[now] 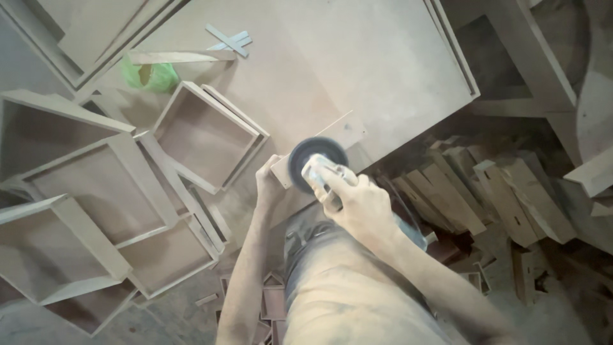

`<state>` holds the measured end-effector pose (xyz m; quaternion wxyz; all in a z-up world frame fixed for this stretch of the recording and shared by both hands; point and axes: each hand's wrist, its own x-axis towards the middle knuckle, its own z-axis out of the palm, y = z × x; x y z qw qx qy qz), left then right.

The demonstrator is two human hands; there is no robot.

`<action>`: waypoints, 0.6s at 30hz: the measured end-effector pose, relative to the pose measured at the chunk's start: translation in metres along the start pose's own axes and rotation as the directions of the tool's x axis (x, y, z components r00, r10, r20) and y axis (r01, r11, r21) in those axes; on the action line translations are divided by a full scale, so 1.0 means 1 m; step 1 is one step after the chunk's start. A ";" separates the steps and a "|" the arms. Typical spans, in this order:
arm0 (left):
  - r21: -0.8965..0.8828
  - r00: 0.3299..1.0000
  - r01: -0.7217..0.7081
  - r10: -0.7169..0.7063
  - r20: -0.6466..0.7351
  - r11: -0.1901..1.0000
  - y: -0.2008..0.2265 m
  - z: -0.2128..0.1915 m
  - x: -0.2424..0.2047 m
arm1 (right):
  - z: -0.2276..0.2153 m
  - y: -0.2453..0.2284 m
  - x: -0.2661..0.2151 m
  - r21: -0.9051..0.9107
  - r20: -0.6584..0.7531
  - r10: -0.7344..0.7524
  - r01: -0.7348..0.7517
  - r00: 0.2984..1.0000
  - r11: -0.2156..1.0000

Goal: The person uses an orbital sander to smooth the surfaces and edges of small wooden boxes. They handle each box one at a time, sanding the exterior and interior, then place the finished boxes on a nearby table.

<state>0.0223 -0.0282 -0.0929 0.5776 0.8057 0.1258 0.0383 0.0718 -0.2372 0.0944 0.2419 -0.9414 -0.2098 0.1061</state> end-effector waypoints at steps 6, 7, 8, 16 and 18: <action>0.010 0.997 -0.078 0.079 -0.013 0.997 -0.006 0.000 0.000 | -0.022 0.026 0.016 -0.032 0.005 0.224 -0.224 0.975 0.974; 0.022 0.996 -0.088 0.088 -0.014 0.996 -0.008 0.000 0.000 | -0.024 0.028 0.018 0.001 -0.063 0.206 -0.206 0.977 0.979; 0.034 0.995 -0.096 0.096 -0.012 0.995 -0.009 0.000 0.000 | -0.024 0.028 0.018 -0.009 -0.039 0.237 -0.237 0.971 0.971; -0.004 0.999 0.010 -0.010 0.036 1.000 -0.014 -0.002 0.000 | -0.022 0.021 0.015 0.057 -0.065 0.169 -0.166 0.983 0.985; 0.005 0.998 -0.051 0.051 0.029 0.999 -0.011 -0.002 0.001 | -0.018 0.017 0.011 -0.010 0.017 0.255 -0.255 0.967 0.967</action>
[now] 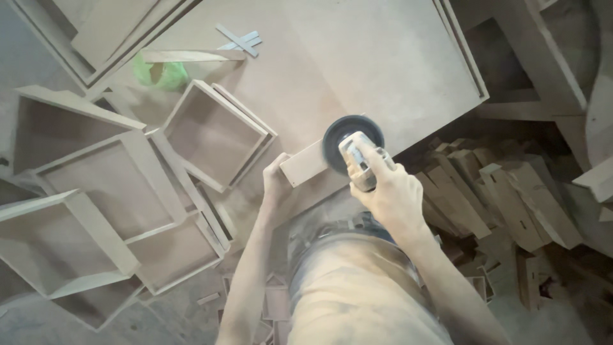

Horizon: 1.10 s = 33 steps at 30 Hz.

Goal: The person uses an orbital sander to smooth the surfaces and edges of small wooden boxes. They handle each box one at a time, sanding the exterior and interior, then place the finished boxes on a nearby table.

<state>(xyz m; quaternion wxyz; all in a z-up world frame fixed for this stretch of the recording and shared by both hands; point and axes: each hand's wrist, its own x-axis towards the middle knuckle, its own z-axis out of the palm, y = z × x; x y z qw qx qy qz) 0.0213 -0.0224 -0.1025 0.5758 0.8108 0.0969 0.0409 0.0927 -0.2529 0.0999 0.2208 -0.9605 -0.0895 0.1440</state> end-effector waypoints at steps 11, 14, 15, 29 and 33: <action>-0.104 0.999 0.030 -0.032 -0.017 0.994 0.006 0.000 -0.001 | 0.030 -0.031 -0.024 -0.002 0.004 -0.257 0.257 0.966 0.966; -0.092 0.999 0.042 -0.040 0.023 0.995 -0.002 -0.002 -0.001 | 0.035 -0.034 -0.029 -0.040 0.009 -0.340 0.340 0.940 0.940; -0.081 0.997 0.061 -0.058 0.041 0.995 -0.004 -0.002 -0.004 | 0.035 -0.031 -0.030 -0.030 0.027 -0.357 0.358 0.934 0.933; 0.013 0.999 0.030 -0.029 -0.042 0.999 0.010 -0.004 -0.002 | -0.009 0.016 -0.010 -0.021 0.030 -0.008 0.009 1.000 1.000; 0.017 0.999 0.028 -0.028 -0.018 0.999 0.010 -0.001 0.000 | 0.026 -0.009 -0.025 -0.024 -0.004 -0.355 0.355 0.935 0.935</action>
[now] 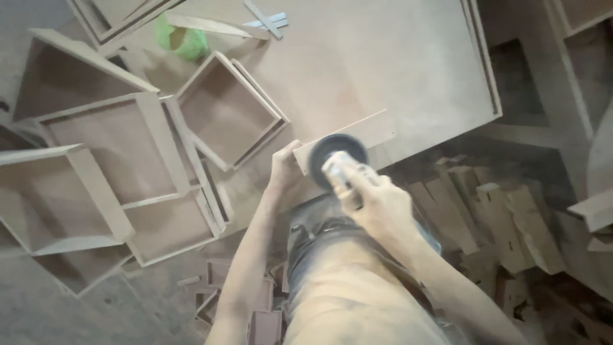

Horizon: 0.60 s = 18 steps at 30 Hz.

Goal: The person uses an orbital sander to smooth the surfaces and edges of small wooden boxes. They handle each box one at a time, sanding the exterior and interior, then place the finished boxes on a nearby table.

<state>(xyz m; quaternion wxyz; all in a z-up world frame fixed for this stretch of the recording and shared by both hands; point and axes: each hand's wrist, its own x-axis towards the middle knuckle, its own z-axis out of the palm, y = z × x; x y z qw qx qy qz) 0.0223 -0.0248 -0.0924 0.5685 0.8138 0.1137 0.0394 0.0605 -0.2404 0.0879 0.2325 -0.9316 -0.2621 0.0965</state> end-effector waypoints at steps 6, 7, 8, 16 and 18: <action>-0.038 1.000 0.001 -0.001 -0.001 0.999 -0.009 0.001 -0.002 | -0.032 0.017 0.008 0.000 0.068 0.085 -0.085 0.994 0.996; -0.059 1.000 -0.002 0.001 -0.011 0.998 -0.009 0.001 -0.004 | -0.041 0.025 0.009 -0.006 0.033 0.108 -0.108 0.994 0.994; -0.079 1.000 -0.005 0.003 -0.021 0.997 -0.008 0.001 -0.006 | -0.050 0.035 0.009 -0.010 -0.002 0.131 -0.131 0.991 0.991; 0.157 0.986 -0.150 0.159 -0.048 0.976 0.049 -0.012 -0.003 | -0.100 0.115 -0.034 0.055 -0.285 0.563 -0.573 0.776 0.818; 0.332 0.982 -0.177 0.189 -0.005 0.927 0.076 -0.011 -0.005 | -0.101 0.123 -0.053 0.089 -0.356 0.547 -0.556 0.757 0.827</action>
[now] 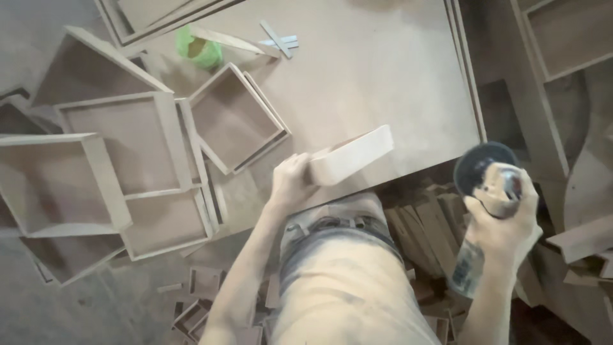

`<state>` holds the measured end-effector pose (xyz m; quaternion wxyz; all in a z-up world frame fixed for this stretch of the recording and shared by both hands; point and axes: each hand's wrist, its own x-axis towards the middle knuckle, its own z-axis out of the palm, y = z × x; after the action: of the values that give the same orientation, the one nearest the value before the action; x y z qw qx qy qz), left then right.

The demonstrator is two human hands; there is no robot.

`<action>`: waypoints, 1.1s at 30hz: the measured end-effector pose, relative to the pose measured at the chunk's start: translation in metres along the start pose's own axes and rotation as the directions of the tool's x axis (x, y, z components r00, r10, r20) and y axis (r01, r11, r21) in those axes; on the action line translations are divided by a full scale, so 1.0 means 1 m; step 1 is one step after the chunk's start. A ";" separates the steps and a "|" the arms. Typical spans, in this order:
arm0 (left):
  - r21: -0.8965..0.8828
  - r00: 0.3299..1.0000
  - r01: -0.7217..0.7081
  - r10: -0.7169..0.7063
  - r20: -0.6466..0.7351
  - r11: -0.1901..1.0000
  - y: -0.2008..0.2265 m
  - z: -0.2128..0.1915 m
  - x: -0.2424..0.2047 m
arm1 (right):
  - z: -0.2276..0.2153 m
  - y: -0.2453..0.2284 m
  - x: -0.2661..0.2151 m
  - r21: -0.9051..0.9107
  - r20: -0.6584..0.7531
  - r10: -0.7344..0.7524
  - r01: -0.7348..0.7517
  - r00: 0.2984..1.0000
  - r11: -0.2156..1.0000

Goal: The person uses an orbital sander to smooth the surfaces and edges of small wooden boxes. They handle each box one at a time, sanding the exterior and interior, then place the finished boxes on a nearby table.

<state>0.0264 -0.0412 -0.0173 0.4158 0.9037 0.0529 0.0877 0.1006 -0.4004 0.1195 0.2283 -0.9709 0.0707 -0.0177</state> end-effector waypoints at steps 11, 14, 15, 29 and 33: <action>0.339 0.957 -0.055 -0.047 0.287 0.939 0.024 0.016 0.054 | 0.020 -0.008 -0.033 0.278 0.028 0.022 -0.029 0.999 0.960; 0.387 0.974 -0.037 -0.053 0.219 0.921 0.002 -0.025 0.032 | 0.018 -0.030 -0.038 0.391 0.094 0.051 -0.084 0.994 0.917; 0.317 0.982 0.015 -0.073 0.172 0.948 -0.009 -0.037 0.023 | 0.019 -0.036 -0.038 0.385 0.083 0.004 -0.036 0.997 0.922; -0.111 0.981 0.107 -0.124 -0.151 0.988 -0.150 0.087 -0.018 | 0.056 -0.114 -0.054 0.300 0.402 -0.322 0.209 0.857 0.931; -0.116 0.982 0.129 -0.143 -0.122 0.985 -0.150 0.093 -0.021 | 0.074 -0.139 -0.062 0.252 0.433 -0.490 0.421 0.757 0.872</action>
<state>0.0213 -0.0164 -0.1930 0.4646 0.8666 0.1368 0.1203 0.0625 -0.2354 0.1150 0.2944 -0.9131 -0.2286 0.1653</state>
